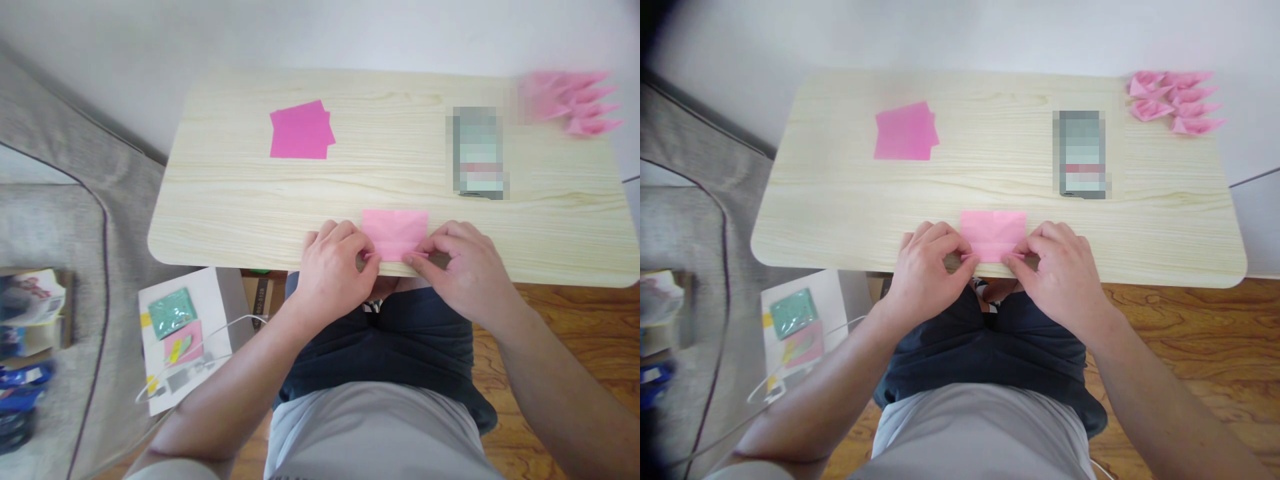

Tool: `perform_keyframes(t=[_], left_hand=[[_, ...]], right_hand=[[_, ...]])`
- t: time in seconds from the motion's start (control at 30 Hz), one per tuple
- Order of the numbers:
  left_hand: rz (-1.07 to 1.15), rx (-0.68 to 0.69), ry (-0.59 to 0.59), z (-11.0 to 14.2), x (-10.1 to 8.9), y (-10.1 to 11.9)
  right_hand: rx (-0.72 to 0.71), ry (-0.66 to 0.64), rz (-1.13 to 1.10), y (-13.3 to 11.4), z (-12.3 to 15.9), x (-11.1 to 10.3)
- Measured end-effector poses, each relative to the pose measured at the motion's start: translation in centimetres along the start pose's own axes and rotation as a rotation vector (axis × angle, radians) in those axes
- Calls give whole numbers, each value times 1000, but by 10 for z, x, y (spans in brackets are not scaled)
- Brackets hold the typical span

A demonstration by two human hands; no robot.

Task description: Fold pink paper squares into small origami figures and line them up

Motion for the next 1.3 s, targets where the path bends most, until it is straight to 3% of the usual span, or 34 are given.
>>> perform_keyframes(t=[0.4,1.3], left_hand=[[-30,-58,-30,-1,-3,-6],[-16,5,-35,3,-2,-6]], right_hand=[[31,41,-31,0,4,1],[52,60,26,6,5,0]])
Point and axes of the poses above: each hand's wrist, its own z-axis away from the middle knuckle, its own x-axis out of the palm, y = z × x, the point moved 5 cm from there along -z, towards the middle knuckle, and after that the axes turned 14 degrees about x, right-handed, at the moved point
